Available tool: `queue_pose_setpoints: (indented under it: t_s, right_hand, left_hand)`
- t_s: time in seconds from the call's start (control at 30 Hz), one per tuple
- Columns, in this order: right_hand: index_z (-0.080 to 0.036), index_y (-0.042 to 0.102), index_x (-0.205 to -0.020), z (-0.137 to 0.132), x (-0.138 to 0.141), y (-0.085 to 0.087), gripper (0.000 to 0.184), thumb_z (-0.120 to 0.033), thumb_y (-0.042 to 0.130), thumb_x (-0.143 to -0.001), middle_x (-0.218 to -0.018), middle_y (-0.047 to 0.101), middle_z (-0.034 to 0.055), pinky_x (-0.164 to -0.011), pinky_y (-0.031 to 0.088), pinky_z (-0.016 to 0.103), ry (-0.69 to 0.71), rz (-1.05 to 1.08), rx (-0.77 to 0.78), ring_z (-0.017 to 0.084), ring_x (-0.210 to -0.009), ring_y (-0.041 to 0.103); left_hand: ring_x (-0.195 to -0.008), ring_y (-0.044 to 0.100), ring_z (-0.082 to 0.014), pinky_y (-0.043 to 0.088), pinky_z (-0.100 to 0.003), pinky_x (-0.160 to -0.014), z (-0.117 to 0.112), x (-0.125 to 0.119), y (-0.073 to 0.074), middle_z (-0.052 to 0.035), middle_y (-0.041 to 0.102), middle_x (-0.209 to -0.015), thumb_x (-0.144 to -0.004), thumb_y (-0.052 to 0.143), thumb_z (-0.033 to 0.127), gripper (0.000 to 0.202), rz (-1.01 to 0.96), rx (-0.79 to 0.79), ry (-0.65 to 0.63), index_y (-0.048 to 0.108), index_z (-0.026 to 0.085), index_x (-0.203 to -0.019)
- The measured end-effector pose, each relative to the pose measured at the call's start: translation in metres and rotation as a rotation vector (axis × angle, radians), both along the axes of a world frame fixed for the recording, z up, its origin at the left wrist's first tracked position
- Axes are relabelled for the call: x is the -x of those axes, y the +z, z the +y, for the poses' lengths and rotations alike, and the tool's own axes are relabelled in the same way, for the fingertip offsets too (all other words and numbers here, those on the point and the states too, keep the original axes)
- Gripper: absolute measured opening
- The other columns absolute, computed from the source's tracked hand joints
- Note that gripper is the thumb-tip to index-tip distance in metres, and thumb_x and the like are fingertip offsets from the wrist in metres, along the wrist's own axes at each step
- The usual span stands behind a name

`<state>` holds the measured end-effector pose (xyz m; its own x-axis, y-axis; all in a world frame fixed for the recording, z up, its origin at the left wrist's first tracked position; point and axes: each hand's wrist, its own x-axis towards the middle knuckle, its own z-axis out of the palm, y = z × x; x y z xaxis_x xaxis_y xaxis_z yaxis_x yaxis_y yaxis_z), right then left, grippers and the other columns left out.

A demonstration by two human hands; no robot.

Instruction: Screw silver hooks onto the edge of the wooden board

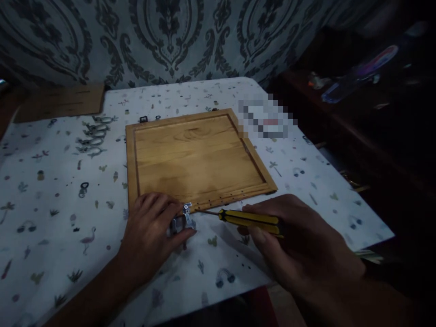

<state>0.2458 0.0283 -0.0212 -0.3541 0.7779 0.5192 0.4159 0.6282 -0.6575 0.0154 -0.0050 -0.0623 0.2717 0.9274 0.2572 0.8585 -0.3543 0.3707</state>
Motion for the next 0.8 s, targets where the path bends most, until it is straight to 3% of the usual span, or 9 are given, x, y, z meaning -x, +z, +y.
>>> queue_pose_setpoints:
  t_s: [0.4,0.8]
  right_hand:
    - [-0.022,0.062,-0.1,0.004,0.002,0.005,0.011,-0.024,0.062,-0.09,-0.078,0.071,0.0037,-0.054,0.056,0.026,0.084,-0.027,-0.03,0.016,-0.063,0.066]
    - [-0.022,0.067,-0.1,0.007,0.009,0.004,0.012,-0.023,0.063,-0.089,-0.079,0.072,0.005,-0.055,0.056,0.026,0.117,-0.041,-0.034,0.017,-0.064,0.068]
  left_hand:
    - [-0.093,0.057,-0.0256,0.044,-0.045,-0.083,0.0,0.0,-0.001,-0.0054,0.067,-0.099,-0.083,0.067,0.047,0.033,0.005,-0.007,-0.001,0.064,0.019,-0.102]
    - [-0.093,0.057,-0.0258,0.044,-0.045,-0.084,0.0,0.0,-0.002,-0.0055,0.067,-0.099,-0.082,0.068,0.048,0.036,0.016,-0.013,0.013,0.065,0.019,-0.103]
